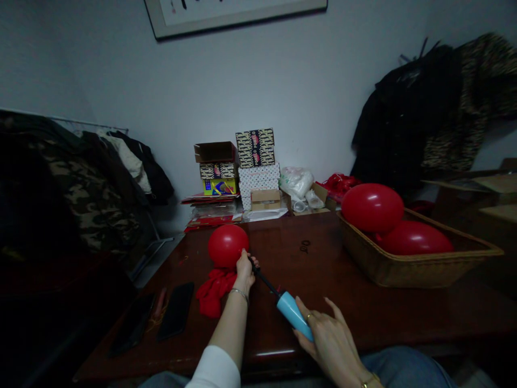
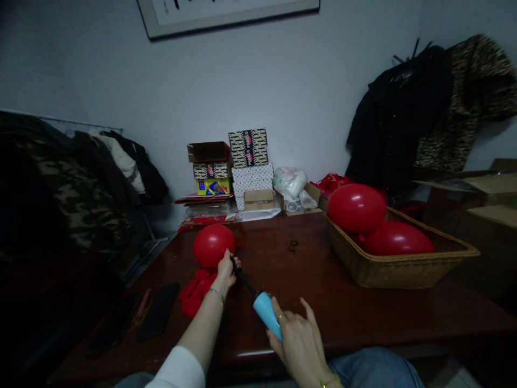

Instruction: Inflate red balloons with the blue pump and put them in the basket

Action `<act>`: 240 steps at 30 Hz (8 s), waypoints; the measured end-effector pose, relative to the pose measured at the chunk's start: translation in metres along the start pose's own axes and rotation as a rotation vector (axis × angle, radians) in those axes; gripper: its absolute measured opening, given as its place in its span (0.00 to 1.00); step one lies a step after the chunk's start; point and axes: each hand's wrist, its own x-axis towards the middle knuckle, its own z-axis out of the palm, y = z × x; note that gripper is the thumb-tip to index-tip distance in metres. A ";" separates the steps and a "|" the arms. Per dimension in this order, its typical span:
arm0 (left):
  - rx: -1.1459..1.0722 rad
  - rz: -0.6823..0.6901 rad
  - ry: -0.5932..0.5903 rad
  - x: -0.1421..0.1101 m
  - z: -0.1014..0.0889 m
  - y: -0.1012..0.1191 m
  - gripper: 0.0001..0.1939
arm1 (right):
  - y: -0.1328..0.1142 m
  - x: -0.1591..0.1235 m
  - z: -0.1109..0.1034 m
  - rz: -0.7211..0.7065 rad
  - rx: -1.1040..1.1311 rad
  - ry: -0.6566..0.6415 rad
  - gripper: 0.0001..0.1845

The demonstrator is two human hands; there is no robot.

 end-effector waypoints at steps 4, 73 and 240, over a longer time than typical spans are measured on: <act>0.018 -0.009 0.006 -0.006 0.006 -0.002 0.16 | -0.007 0.009 -0.003 0.024 -0.009 -0.029 0.27; 0.013 0.024 0.014 0.001 0.003 0.002 0.19 | 0.008 -0.016 -0.002 -0.002 0.110 0.025 0.27; 0.045 0.049 0.038 -0.014 0.008 -0.010 0.14 | -0.016 0.032 -0.007 0.070 0.038 -0.072 0.27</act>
